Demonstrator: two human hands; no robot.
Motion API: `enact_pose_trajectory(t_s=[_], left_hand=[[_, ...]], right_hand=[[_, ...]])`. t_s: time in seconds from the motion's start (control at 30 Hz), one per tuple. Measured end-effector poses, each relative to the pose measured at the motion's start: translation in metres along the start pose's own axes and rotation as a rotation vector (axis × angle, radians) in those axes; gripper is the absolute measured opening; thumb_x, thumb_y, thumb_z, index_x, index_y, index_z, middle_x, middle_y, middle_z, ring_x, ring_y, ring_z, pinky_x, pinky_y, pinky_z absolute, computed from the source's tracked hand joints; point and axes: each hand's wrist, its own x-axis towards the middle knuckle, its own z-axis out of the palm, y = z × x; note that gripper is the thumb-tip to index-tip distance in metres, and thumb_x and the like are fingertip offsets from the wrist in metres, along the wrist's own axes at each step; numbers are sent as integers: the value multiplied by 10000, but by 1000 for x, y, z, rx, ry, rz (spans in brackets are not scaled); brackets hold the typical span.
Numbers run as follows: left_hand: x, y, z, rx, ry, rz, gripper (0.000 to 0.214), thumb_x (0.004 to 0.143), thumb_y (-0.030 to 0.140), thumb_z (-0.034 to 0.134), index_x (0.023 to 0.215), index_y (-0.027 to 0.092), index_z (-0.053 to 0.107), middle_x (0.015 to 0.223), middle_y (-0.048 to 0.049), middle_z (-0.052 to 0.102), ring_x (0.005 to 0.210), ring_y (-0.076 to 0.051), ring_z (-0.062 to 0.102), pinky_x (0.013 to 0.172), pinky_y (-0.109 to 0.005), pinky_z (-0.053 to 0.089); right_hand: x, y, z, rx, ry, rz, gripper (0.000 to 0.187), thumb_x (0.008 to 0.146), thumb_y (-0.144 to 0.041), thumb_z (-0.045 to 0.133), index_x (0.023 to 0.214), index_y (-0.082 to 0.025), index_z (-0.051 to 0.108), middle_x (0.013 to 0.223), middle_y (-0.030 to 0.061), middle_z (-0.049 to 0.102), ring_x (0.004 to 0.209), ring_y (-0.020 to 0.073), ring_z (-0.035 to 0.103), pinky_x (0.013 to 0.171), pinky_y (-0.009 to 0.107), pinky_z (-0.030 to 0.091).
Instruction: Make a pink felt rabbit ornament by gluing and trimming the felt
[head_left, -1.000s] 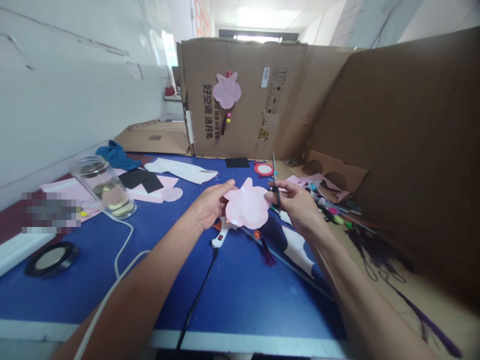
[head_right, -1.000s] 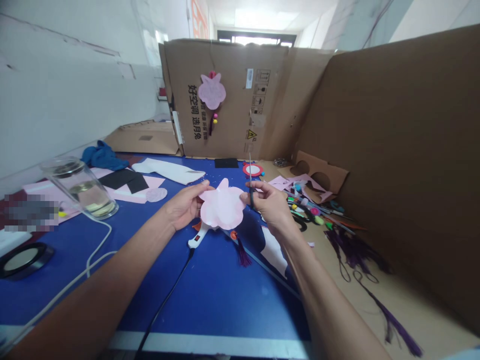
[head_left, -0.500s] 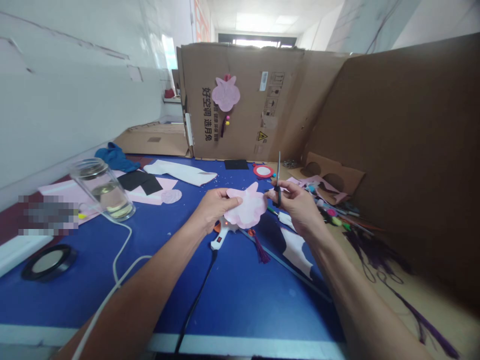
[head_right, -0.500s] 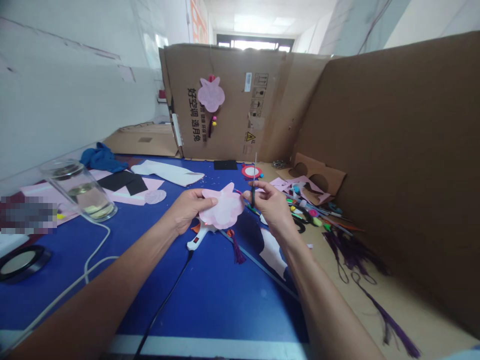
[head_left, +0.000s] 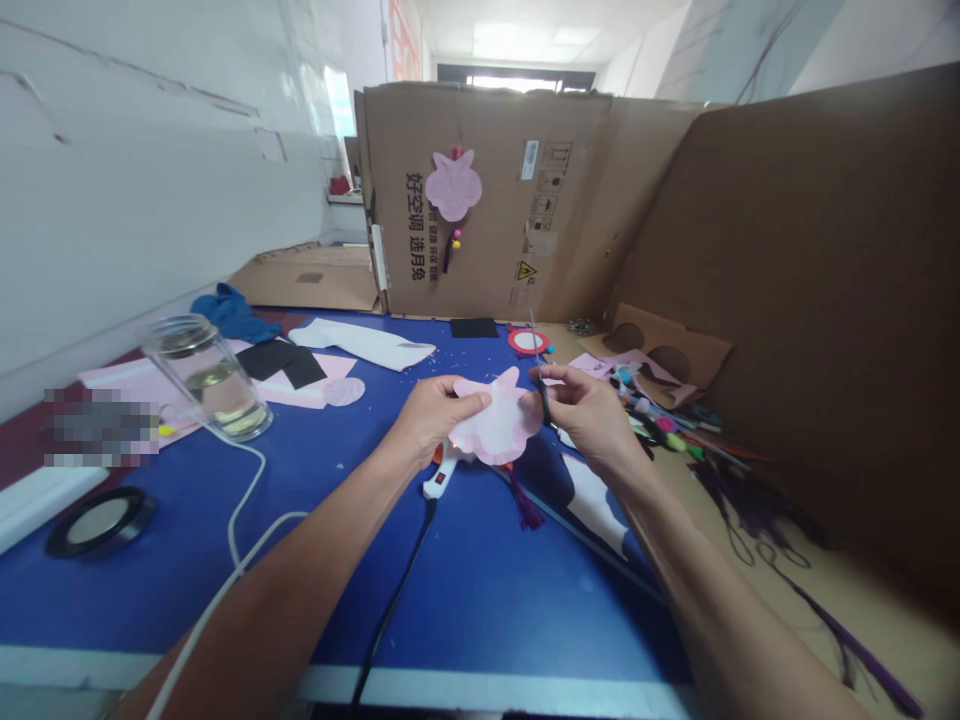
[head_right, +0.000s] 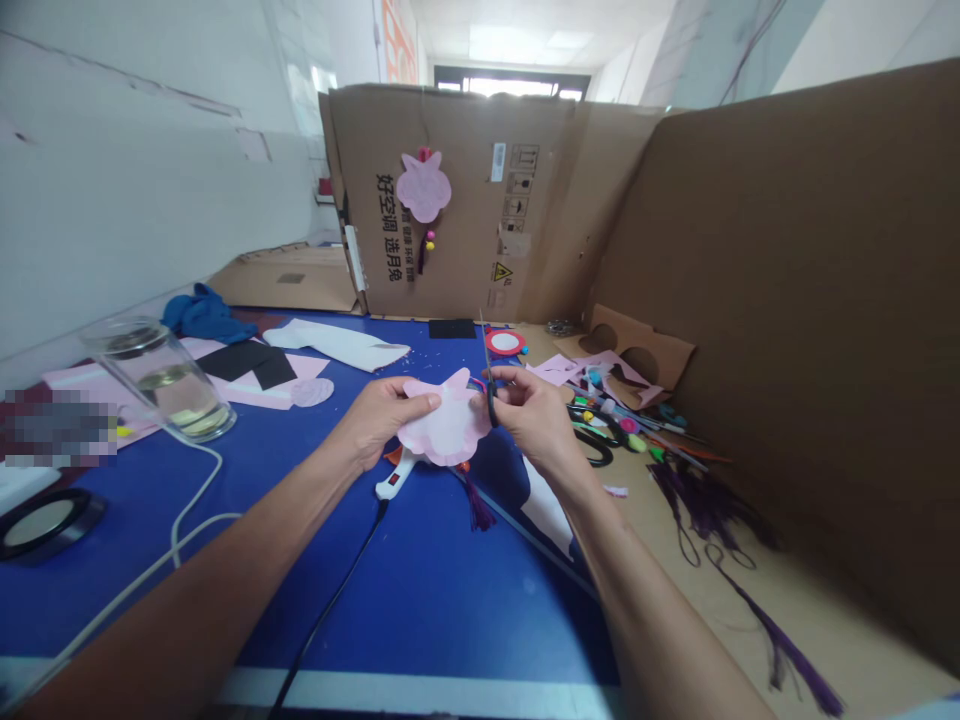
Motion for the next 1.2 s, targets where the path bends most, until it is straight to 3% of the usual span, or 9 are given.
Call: enact_pose_trajectory(t_s=[0.33, 0.5, 0.67, 0.87, 1.03, 1.2], left_hand=[[2, -3, 1, -32, 56, -20, 161, 711, 231, 895, 820, 136, 824, 761, -69, 786, 618, -163, 688, 566, -257, 534], [4, -4, -1, -150, -56, -114, 227, 749, 249, 901, 921, 120, 826, 843, -113, 811, 660, -191, 731, 593, -285, 580], [6, -6, -4, -138, -125, -166, 250, 760, 245, 913, 952, 118, 816, 745, -84, 770, 537, -141, 654, 463, -223, 486], [8, -11, -3, -173, -146, -219, 273, 728, 193, 945, 962, 117, 824, 896, -131, 818, 699, -167, 742, 612, -243, 590], [6, -22, 9, -217, -131, -109, 271, 700, 283, 989, 812, 110, 813, 787, -107, 799, 646, -136, 691, 593, -227, 542], [4, -27, 18, -267, -116, 28, 354, 733, 355, 963, 956, 105, 849, 954, -158, 844, 791, -217, 766, 758, -323, 614]], right_hand=[[1, 4, 3, 119, 13, 32, 614, 551, -401, 1024, 1069, -188, 773, 620, -45, 660, 578, 141, 564, 618, 294, 467], [1, -2, 3, 175, 21, 72, 609, 506, -358, 1039, 1027, -200, 766, 596, -60, 644, 574, 131, 557, 604, 276, 451], [5, 3, 0, 191, 108, 87, 618, 500, -378, 1034, 1036, -208, 777, 621, -55, 666, 554, 124, 540, 563, 266, 409], [9, 9, -1, 274, 229, 59, 596, 516, -358, 1017, 1044, -214, 780, 687, -50, 695, 569, 109, 533, 518, 240, 364], [7, 7, 5, 377, 306, 43, 607, 506, -359, 1020, 1043, -205, 780, 669, -69, 659, 544, 85, 482, 486, 218, 334], [2, 5, 13, 424, 266, 29, 600, 538, -354, 1027, 1066, -212, 779, 723, -54, 689, 578, 88, 516, 509, 215, 371]])
